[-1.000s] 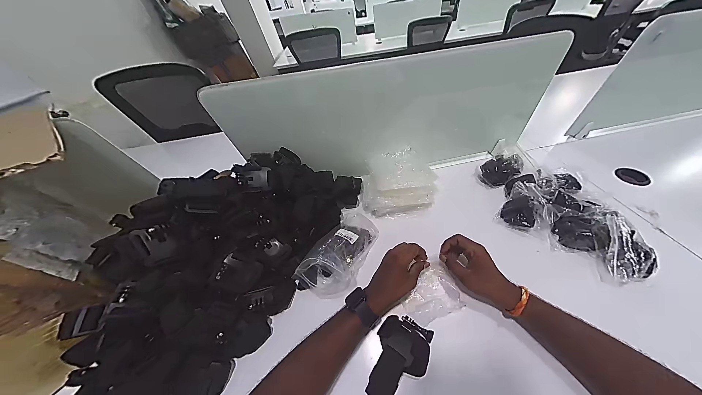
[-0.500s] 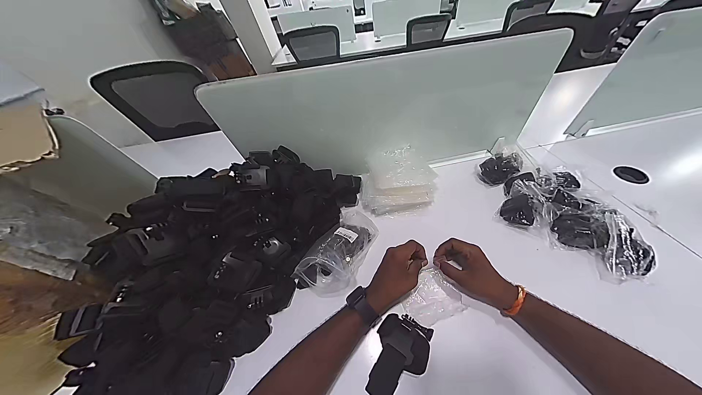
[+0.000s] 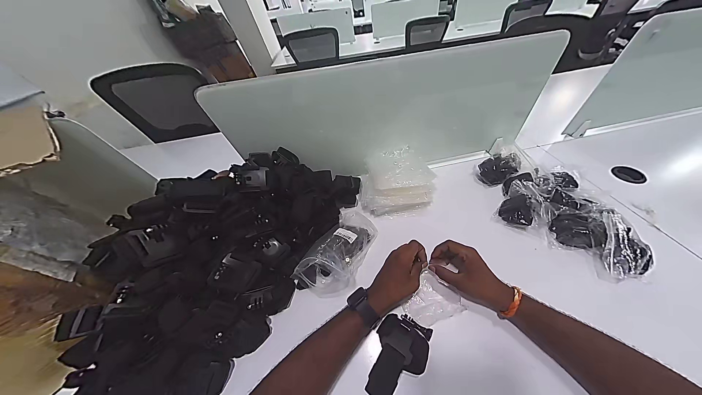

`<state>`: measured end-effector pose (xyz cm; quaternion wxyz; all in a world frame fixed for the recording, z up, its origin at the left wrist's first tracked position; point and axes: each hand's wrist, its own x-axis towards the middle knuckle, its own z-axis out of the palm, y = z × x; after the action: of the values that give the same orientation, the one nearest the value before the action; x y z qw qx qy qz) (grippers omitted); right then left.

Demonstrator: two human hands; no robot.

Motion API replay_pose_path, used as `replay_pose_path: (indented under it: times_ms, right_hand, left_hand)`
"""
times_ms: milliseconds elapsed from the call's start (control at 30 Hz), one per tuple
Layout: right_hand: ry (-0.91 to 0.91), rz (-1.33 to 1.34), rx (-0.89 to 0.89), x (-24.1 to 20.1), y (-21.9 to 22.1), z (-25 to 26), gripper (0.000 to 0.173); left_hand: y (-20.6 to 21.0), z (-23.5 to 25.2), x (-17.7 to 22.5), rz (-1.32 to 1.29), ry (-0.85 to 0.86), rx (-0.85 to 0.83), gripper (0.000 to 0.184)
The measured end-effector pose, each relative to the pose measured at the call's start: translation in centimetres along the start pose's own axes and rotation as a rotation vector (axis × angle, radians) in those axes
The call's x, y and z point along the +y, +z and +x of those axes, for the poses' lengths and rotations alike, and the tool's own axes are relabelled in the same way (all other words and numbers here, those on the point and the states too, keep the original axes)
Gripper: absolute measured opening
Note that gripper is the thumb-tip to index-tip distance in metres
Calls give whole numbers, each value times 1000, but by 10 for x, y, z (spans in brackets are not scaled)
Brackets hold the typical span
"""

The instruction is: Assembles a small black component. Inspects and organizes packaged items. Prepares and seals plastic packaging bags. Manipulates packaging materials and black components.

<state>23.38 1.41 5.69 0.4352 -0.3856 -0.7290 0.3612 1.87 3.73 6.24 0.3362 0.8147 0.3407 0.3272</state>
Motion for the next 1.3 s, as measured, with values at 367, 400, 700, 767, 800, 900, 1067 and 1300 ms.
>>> replay_pose_path:
  times_ms: [367,400,700,767,800,900,1067,1300]
  right_hand:
    - [-51,-191,-31,2,-6,-1,7]
    - [-49,-194,-55,2,-5,-2,8]
    - [98,-97,-63,-3,-9,6,65]
    - [145,-69,-77,-8,-14,9,60]
    - [148,-46,-72,-8,-17,9,53]
    - [128,19,-31,0,-27,11,32]
    - [183,-126,67,8,-49,16,15]
    - [-101,-789,57,-12,-20,8,54]
  left_hand:
    - [-1,0,5,-1,-34,-40,13]
    - [-1,0,7,11,-44,-44,12]
    - [-11,6,-1,-207,-143,340,10]
    - [-18,9,-9,-266,-214,384,11]
    - [-20,9,-13,-278,-230,380,12]
    - [-22,9,-20,-288,-224,306,16]
    - [-17,6,-16,1,-196,167,29]
    - [-4,5,1,721,-119,35,49]
